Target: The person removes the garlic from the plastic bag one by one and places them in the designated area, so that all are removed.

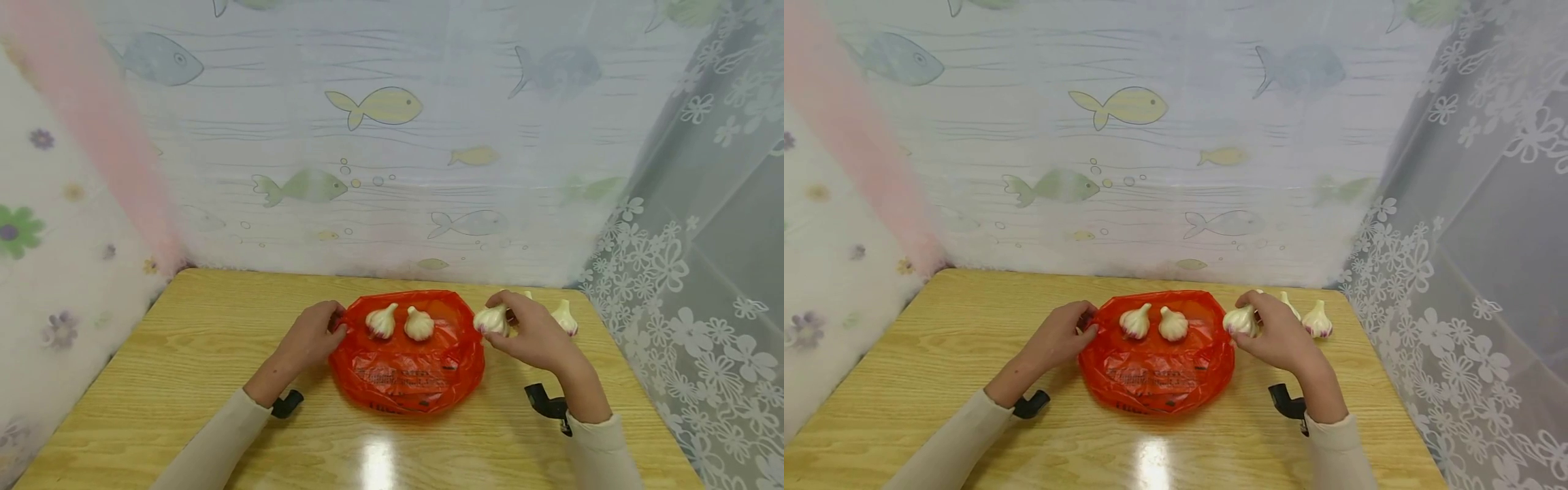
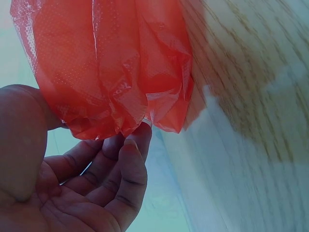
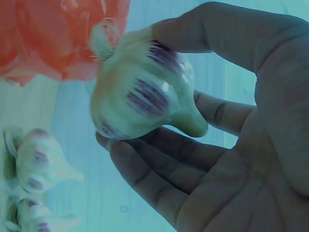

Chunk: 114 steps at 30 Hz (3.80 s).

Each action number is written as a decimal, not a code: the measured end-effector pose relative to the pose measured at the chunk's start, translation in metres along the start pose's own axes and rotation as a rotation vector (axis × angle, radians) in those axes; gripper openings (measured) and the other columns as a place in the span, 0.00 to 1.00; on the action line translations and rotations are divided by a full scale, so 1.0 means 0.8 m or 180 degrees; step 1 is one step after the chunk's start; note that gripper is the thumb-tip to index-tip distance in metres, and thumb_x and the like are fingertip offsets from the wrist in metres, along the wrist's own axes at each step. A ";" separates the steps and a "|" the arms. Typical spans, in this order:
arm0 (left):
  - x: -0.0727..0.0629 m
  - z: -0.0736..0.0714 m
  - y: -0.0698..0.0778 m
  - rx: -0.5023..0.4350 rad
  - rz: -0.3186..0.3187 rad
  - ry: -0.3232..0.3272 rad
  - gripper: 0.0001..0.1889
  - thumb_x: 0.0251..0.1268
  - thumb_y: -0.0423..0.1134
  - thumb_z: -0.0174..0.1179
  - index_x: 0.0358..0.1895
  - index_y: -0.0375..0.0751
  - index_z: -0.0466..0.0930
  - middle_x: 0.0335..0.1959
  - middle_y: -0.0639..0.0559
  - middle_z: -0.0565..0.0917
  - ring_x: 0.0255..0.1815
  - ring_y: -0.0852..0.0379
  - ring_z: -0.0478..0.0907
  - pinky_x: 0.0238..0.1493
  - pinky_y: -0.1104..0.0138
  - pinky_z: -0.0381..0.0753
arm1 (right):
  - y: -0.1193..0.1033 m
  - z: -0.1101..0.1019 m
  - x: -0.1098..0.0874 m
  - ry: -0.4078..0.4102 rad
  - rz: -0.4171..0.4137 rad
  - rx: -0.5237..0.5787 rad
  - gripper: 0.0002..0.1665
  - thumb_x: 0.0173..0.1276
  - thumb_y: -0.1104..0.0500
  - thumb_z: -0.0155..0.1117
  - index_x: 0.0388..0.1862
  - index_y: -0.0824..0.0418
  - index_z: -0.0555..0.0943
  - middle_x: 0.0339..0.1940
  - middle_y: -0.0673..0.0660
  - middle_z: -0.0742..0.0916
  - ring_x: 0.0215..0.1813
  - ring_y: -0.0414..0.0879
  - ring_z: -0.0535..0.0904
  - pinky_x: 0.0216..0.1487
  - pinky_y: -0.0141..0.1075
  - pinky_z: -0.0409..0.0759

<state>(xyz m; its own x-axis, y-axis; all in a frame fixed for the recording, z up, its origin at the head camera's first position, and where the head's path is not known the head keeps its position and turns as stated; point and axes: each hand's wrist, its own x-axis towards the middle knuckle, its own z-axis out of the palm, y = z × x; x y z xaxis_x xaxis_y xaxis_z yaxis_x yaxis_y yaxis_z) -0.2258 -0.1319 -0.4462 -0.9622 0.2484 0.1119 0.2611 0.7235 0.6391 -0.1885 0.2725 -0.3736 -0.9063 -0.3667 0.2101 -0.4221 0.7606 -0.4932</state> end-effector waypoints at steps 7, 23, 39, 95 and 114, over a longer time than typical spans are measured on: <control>0.000 0.000 0.000 -0.0010 -0.0028 -0.0002 0.12 0.72 0.35 0.67 0.54 0.37 0.82 0.42 0.49 0.84 0.40 0.53 0.78 0.43 0.63 0.87 | 0.015 -0.002 -0.002 -0.0050 0.0037 -0.0015 0.21 0.64 0.57 0.80 0.52 0.59 0.81 0.43 0.53 0.85 0.40 0.48 0.76 0.41 0.40 0.79; 0.001 0.001 0.000 -0.0027 -0.0038 0.0010 0.12 0.72 0.36 0.67 0.54 0.38 0.82 0.42 0.50 0.84 0.39 0.53 0.78 0.44 0.62 0.87 | 0.042 0.006 0.002 -0.0406 0.0218 -0.0112 0.20 0.60 0.60 0.80 0.47 0.58 0.81 0.27 0.52 0.77 0.30 0.45 0.69 0.34 0.39 0.70; 0.002 0.000 -0.001 -0.0044 -0.0040 -0.0022 0.12 0.72 0.36 0.66 0.54 0.38 0.82 0.42 0.50 0.84 0.40 0.53 0.79 0.44 0.62 0.87 | 0.064 0.029 0.009 -0.0535 0.0180 -0.0330 0.21 0.54 0.61 0.83 0.43 0.58 0.81 0.42 0.56 0.87 0.45 0.55 0.82 0.46 0.51 0.81; 0.002 0.004 0.000 0.0021 -0.0005 -0.0005 0.10 0.72 0.35 0.66 0.52 0.38 0.82 0.40 0.50 0.83 0.38 0.53 0.77 0.44 0.62 0.86 | 0.002 0.038 0.015 0.0663 -0.0109 -0.0291 0.29 0.67 0.57 0.79 0.63 0.66 0.81 0.58 0.64 0.84 0.60 0.64 0.81 0.59 0.61 0.82; 0.003 0.005 -0.001 0.0067 0.0137 0.0028 0.08 0.72 0.35 0.66 0.49 0.38 0.83 0.38 0.51 0.82 0.37 0.54 0.77 0.41 0.62 0.83 | -0.033 0.083 0.039 0.0571 -0.0231 -0.0204 0.25 0.65 0.54 0.80 0.56 0.64 0.84 0.52 0.59 0.85 0.52 0.58 0.84 0.55 0.53 0.84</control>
<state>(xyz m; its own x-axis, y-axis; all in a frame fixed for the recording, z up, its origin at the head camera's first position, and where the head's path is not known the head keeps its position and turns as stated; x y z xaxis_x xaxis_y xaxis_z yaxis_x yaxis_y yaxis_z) -0.2279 -0.1290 -0.4494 -0.9507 0.2738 0.1457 0.3037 0.7258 0.6173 -0.2041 0.2050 -0.4102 -0.8603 -0.3248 0.3929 -0.4817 0.7703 -0.4179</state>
